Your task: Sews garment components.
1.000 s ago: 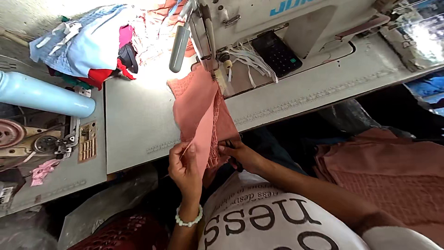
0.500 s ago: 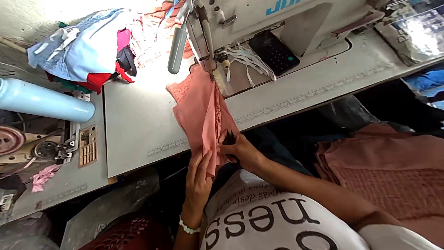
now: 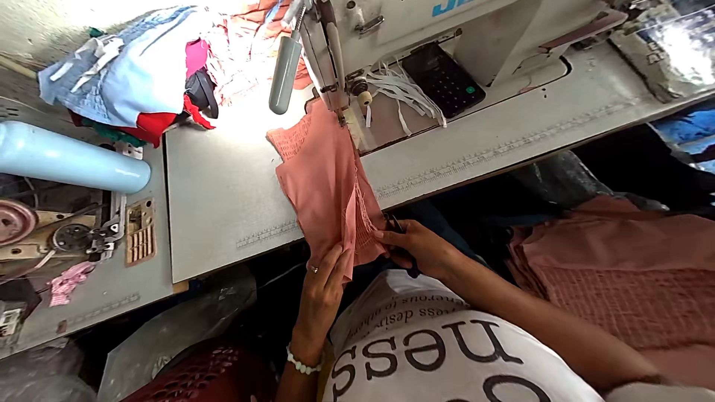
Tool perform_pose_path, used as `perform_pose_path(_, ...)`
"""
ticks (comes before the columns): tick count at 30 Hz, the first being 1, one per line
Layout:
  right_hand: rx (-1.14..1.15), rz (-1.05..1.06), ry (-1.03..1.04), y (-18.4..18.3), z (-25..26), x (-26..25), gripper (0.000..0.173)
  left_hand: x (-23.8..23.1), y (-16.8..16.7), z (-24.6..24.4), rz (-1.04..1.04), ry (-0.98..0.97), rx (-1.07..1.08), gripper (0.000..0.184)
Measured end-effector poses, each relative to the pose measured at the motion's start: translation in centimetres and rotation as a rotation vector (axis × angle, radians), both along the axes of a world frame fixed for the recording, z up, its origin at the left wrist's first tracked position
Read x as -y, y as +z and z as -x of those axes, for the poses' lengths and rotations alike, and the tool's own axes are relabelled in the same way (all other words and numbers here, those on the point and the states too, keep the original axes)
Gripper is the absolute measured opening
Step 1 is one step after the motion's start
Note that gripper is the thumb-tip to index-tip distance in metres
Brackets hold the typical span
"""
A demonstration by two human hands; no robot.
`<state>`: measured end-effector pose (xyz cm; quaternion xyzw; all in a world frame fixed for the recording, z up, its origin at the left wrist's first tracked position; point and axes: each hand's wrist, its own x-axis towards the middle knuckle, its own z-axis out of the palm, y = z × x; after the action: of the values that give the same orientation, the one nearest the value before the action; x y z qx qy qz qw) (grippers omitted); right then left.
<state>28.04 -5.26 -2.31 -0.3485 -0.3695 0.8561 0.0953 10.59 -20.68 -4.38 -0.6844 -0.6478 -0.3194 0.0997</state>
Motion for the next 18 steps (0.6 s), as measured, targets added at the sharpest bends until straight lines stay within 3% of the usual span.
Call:
perform_pose_path(4, -0.033, 0.022, 0.010, -1.3, -0.3, -0.2, 0.003, 0.1, -0.2, 0.3, 0.026, 0.006, -0.018, 0.024)
perform_pose_path(10, -0.011, -0.141, -0.035, -0.9, -1.2, 0.1, 0.012, 0.1, 0.3, 0.4, 0.083, 0.003, 0.042, 0.027)
perform_pose_path(13, -0.008, -0.236, -0.055, -0.2, -1.7, 0.4, 0.014, 0.4, 2.0, 0.5, 0.130, -0.017, 0.205, 0.045)
perform_pose_path(15, -0.006, -0.267, -0.074, -0.2, -1.8, 0.5, 0.018, 0.1, 3.5, 0.1, 0.044, 0.025, 0.283, 0.056)
perform_pose_path(18, 0.019, -0.304, -0.088, 0.0, -1.4, 0.9, 0.024, -2.2, 4.6, -1.3, -0.199, 0.172, 0.240, 0.022)
